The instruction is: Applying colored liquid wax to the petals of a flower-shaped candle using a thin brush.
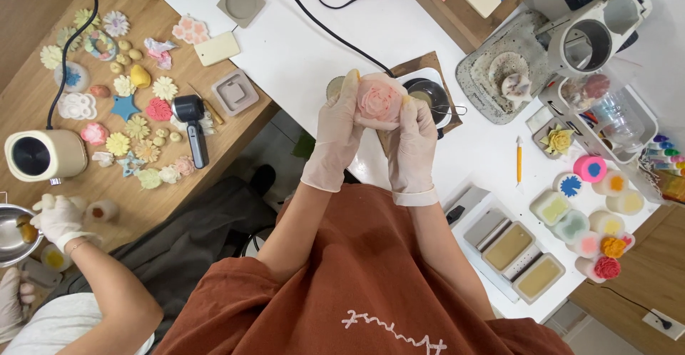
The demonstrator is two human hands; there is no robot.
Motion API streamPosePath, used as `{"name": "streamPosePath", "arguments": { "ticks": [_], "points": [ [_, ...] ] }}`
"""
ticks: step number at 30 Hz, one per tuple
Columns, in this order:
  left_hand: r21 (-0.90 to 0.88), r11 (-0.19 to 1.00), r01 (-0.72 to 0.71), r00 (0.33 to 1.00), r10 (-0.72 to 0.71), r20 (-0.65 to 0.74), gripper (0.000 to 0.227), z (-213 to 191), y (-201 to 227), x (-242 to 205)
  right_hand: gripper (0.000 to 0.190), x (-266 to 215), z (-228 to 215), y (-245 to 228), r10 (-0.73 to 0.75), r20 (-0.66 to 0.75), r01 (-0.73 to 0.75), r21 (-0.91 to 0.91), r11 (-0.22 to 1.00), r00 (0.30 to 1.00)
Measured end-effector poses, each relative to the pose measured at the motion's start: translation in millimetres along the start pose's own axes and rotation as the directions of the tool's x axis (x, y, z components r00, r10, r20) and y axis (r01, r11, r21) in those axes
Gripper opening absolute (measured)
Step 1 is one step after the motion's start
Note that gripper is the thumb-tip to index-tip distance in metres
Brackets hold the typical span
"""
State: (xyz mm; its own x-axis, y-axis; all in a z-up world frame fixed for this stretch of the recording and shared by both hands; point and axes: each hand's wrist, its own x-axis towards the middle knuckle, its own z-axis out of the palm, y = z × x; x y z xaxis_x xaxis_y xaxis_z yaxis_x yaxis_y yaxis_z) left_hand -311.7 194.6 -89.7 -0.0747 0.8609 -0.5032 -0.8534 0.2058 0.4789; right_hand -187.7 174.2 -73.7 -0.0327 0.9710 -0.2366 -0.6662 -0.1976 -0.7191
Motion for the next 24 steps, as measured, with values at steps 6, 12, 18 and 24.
{"name": "streamPosePath", "arguments": {
  "ticks": [6,12,18,24],
  "points": [
    [-0.045,0.998,-0.045,0.995,0.048,0.084,0.033,-7.9,-4.3,7.4,0.019,1.8,1.4,0.8,-0.029,0.061,0.028,0.004,1.0,0.998],
    [-0.058,0.998,-0.029,0.992,0.036,0.117,0.031,-6.0,3.2,4.2,0.022,5.3,3.7,5.2,-0.022,0.127,0.017,0.043,0.999,0.992],
    [-0.036,0.999,-0.023,0.986,0.028,0.163,0.032,-7.7,7.5,5.8,0.024,8.9,4.6,8.8,-0.018,0.143,0.015,0.023,1.0,0.99],
    [0.011,1.0,0.017,0.98,-0.019,0.2,0.036,-3.0,16.8,-0.3,0.03,9.7,2.1,8.7,-0.007,0.18,0.004,0.013,1.0,0.984]
  ]
}}
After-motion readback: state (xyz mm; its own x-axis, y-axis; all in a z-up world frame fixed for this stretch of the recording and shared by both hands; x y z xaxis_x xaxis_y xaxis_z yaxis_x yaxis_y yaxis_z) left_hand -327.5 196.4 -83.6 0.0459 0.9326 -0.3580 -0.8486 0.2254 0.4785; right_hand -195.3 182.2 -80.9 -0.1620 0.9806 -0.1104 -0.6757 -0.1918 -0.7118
